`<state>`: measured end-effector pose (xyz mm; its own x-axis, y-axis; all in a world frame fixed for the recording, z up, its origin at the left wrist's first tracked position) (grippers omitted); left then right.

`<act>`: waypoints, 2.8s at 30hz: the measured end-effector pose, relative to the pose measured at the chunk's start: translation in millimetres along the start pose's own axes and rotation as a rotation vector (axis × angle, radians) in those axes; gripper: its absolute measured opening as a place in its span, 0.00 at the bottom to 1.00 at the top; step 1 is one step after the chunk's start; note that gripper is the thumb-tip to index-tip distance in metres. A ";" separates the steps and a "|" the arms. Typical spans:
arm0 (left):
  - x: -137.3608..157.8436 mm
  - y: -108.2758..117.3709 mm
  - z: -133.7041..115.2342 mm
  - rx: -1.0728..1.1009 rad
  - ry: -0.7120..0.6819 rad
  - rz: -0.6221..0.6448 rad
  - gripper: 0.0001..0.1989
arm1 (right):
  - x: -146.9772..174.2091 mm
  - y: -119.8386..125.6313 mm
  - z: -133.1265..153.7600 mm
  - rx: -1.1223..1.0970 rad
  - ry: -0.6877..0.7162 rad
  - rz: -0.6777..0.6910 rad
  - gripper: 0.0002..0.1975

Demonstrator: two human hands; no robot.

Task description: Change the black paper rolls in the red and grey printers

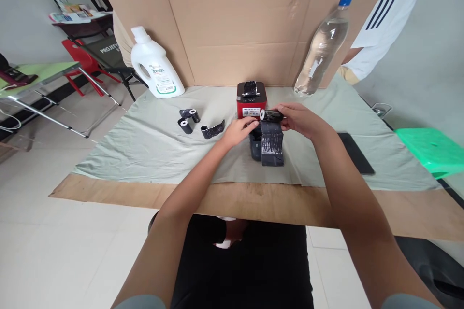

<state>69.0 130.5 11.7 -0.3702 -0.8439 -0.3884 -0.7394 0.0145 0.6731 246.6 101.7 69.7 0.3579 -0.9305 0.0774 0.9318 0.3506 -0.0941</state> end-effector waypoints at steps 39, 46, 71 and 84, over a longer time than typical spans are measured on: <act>47.2 27.4 -7.4 0.034 0.033 -0.304 0.18 | -21.0 -27.9 -28.2 1.138 0.208 0.094 0.14; 47.7 20.8 -7.1 -0.035 -0.057 -0.308 0.15 | -23.2 -24.0 -25.3 1.121 0.253 0.070 0.13; 53.2 -5.5 -42.7 -0.140 -0.320 0.146 0.15 | -30.3 -2.6 -39.8 1.080 0.020 -0.127 0.11; 51.7 0.8 -41.3 -0.257 -0.248 -0.142 0.15 | -36.6 9.7 -23.1 0.521 0.185 -0.109 0.10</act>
<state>72.5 64.7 18.2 -0.4218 -0.6721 -0.6086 -0.6398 -0.2550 0.7250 241.1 136.7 43.1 0.2853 -0.9509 -0.1204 0.8864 0.2139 0.4106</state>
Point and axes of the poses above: each hand's wrist, its own x-axis away from the middle knuckle, its own y-axis out of the back of the hand, z = x × y, the point moved 8 cm from there along -x, towards the middle knuckle, and after that the axes turned 11 degrees about -x, right-handed, at the moved point
